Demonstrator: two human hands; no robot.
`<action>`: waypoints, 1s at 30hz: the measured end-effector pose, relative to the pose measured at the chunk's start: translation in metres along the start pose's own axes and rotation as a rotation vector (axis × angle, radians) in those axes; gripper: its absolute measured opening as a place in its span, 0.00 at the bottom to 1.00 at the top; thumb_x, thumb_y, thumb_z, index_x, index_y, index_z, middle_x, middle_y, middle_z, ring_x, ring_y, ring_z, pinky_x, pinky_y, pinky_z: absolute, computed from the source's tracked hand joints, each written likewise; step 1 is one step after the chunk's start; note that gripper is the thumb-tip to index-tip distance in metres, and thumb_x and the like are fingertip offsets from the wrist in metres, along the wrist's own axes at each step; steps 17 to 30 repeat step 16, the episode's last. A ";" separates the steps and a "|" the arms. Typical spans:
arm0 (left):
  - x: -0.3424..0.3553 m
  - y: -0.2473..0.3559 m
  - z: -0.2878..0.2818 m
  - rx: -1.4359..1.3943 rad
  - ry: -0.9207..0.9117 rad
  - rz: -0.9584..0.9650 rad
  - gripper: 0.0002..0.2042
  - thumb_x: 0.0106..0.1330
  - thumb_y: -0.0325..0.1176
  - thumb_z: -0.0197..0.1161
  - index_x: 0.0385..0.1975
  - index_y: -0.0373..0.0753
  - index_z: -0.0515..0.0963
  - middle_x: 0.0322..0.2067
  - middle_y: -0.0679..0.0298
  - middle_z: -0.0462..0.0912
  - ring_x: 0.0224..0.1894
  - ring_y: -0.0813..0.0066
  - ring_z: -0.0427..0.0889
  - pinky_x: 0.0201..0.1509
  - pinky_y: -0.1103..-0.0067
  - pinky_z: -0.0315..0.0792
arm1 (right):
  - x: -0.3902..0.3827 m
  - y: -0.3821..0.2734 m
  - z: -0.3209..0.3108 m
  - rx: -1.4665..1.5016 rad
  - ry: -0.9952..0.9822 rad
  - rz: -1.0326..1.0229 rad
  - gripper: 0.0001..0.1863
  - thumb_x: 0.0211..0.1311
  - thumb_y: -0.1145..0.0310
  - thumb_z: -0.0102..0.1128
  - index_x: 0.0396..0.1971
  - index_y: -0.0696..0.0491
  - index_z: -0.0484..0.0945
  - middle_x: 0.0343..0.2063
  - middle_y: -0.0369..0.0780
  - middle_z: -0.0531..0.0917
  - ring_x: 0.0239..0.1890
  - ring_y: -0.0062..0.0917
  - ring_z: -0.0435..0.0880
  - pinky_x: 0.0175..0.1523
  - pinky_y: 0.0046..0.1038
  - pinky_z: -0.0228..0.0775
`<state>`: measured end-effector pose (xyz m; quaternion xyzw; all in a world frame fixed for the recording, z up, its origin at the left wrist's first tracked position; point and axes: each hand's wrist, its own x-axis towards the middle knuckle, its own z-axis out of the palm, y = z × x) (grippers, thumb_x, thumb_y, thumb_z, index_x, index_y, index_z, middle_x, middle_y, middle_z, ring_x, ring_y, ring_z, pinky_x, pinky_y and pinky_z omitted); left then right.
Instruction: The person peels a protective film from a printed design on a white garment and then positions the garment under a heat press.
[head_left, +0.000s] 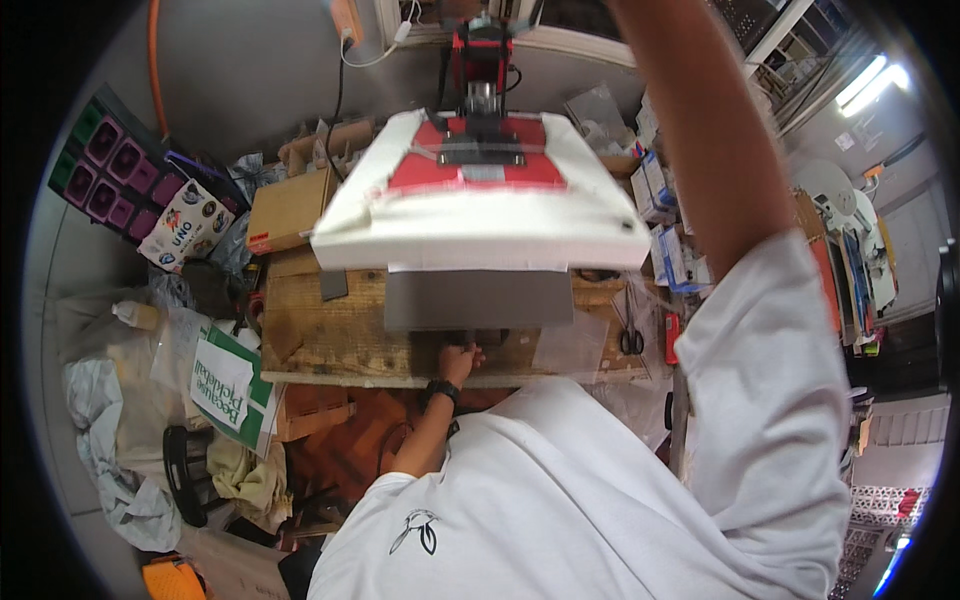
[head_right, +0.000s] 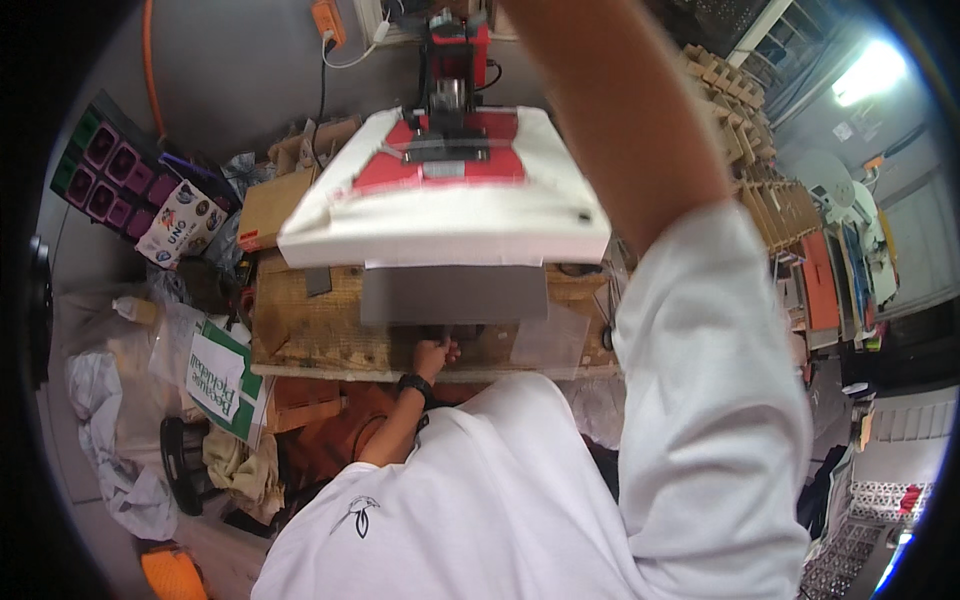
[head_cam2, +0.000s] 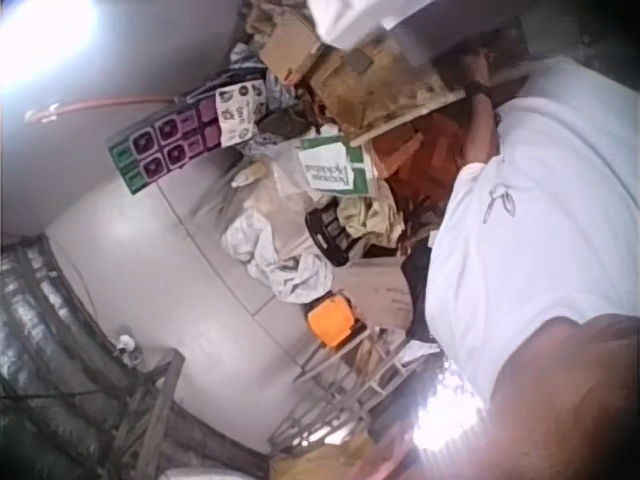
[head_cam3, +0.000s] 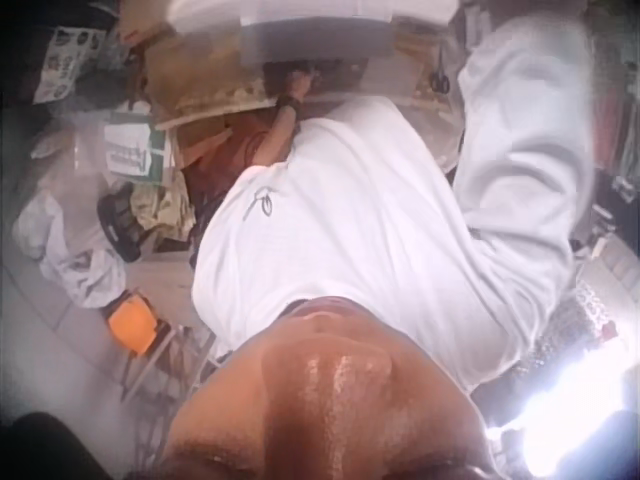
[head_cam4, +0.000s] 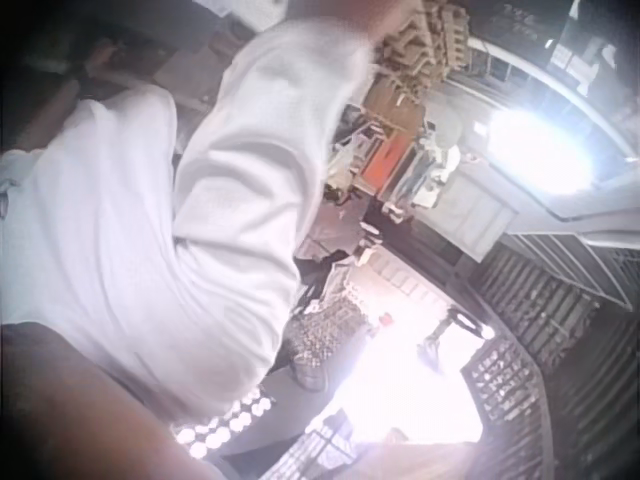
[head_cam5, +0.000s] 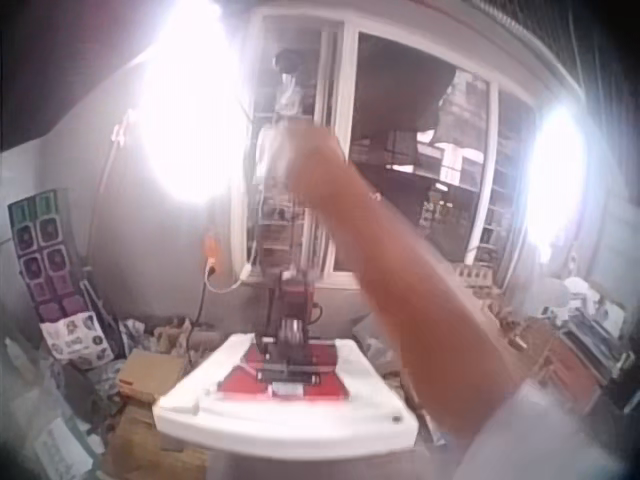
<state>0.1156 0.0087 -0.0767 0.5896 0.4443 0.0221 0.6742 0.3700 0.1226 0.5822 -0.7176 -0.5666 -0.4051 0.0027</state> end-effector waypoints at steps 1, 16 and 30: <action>0.008 0.000 0.003 -0.002 -0.008 0.025 0.16 0.76 0.38 0.60 0.37 0.31 0.86 0.30 0.59 0.90 0.27 0.77 0.86 0.31 0.80 0.76 | -0.048 -0.022 -0.003 0.314 0.013 0.028 0.14 0.57 0.63 0.65 0.43 0.52 0.86 0.38 0.51 0.87 0.36 0.35 0.88 0.42 0.30 0.83; -0.154 0.244 -0.090 0.023 -0.768 1.075 0.10 0.67 0.33 0.67 0.42 0.35 0.85 0.40 0.56 0.87 0.43 0.57 0.85 0.49 0.68 0.78 | -0.273 -0.209 0.128 1.089 -1.280 0.070 0.19 0.49 0.58 0.70 0.14 0.59 0.80 0.11 0.49 0.74 0.16 0.41 0.76 0.27 0.41 0.68; -0.154 0.244 -0.090 0.023 -0.768 1.075 0.10 0.67 0.33 0.67 0.42 0.35 0.85 0.40 0.56 0.87 0.43 0.57 0.85 0.49 0.68 0.78 | -0.273 -0.209 0.128 1.089 -1.280 0.070 0.19 0.49 0.58 0.70 0.14 0.59 0.80 0.11 0.49 0.74 0.16 0.41 0.76 0.27 0.41 0.68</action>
